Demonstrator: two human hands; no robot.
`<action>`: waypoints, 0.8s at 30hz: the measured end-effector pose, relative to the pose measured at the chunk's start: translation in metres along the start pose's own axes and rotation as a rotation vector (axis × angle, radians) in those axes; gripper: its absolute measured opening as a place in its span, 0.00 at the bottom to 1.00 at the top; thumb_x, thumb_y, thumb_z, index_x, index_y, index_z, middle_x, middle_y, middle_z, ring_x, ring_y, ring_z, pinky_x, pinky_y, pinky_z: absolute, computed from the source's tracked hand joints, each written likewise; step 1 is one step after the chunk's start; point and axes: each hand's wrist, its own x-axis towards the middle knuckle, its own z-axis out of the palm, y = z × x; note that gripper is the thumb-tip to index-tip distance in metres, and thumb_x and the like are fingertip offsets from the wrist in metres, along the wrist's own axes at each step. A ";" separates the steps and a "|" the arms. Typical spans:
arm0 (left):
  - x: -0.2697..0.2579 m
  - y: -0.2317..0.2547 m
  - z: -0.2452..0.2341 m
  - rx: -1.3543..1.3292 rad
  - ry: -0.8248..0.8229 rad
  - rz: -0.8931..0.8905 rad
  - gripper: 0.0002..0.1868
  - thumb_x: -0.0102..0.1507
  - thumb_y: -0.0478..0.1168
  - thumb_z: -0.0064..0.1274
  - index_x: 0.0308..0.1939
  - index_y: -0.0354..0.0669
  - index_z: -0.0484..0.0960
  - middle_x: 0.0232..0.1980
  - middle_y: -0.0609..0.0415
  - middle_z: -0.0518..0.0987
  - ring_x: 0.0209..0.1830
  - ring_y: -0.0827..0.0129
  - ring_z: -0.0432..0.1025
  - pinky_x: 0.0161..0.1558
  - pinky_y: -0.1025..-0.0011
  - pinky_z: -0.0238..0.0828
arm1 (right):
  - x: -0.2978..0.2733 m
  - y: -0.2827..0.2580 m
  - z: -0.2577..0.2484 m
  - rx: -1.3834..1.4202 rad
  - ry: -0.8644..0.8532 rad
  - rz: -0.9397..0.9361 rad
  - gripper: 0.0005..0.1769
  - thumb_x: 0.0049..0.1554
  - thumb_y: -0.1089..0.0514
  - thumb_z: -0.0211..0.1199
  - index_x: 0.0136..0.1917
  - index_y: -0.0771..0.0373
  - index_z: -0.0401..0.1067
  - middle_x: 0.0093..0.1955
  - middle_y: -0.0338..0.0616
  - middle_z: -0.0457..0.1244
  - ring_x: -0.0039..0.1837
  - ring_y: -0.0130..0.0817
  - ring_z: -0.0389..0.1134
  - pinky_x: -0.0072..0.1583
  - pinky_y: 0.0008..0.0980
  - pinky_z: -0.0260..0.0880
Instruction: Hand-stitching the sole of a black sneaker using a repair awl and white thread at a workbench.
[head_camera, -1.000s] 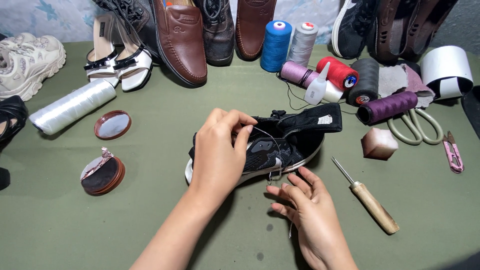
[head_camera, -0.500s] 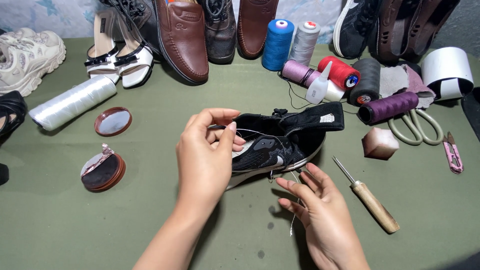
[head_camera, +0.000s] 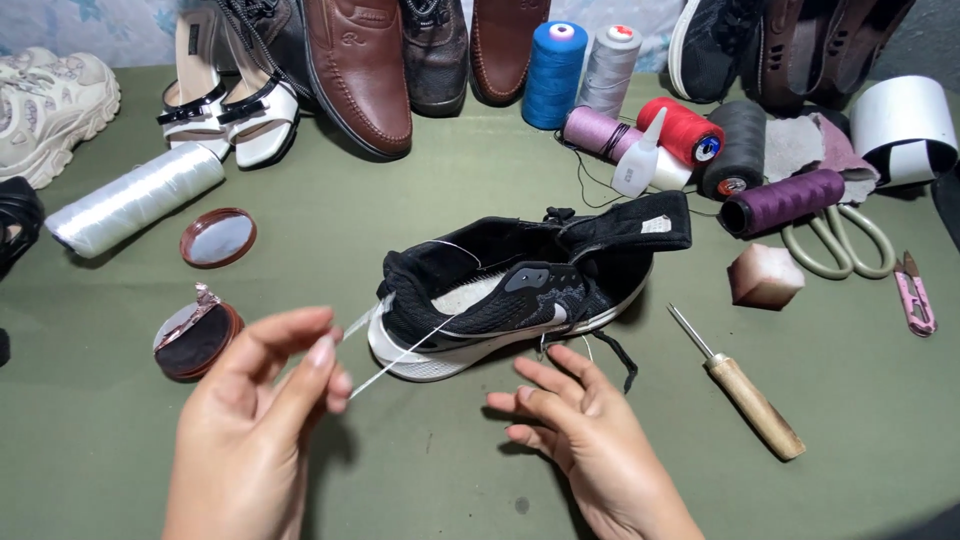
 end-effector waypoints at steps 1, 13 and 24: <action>0.001 -0.007 -0.011 0.041 0.010 -0.048 0.16 0.63 0.28 0.53 0.55 0.29 0.81 0.46 0.40 0.79 0.27 0.64 0.67 0.35 0.72 0.65 | -0.001 0.001 0.002 -0.018 -0.024 0.029 0.37 0.52 0.71 0.62 0.74 0.63 0.59 0.65 0.65 0.71 0.49 0.56 0.76 0.43 0.40 0.73; -0.018 -0.048 -0.005 1.021 -0.179 0.206 0.15 0.58 0.53 0.59 0.49 0.76 0.88 0.33 0.73 0.78 0.19 0.79 0.70 0.40 0.78 0.70 | 0.009 0.012 0.002 -0.086 0.176 -0.288 0.14 0.57 0.71 0.63 0.56 0.67 0.66 0.55 0.53 0.65 0.41 0.44 0.71 0.35 0.33 0.67; -0.028 -0.030 0.023 1.109 -0.212 0.266 0.23 0.59 0.48 0.59 0.58 0.77 0.78 0.37 0.73 0.80 0.28 0.72 0.72 0.38 0.68 0.72 | 0.029 0.007 0.006 -0.372 0.050 -0.208 0.17 0.55 0.65 0.67 0.55 0.70 0.66 0.31 0.56 0.65 0.25 0.43 0.64 0.26 0.35 0.62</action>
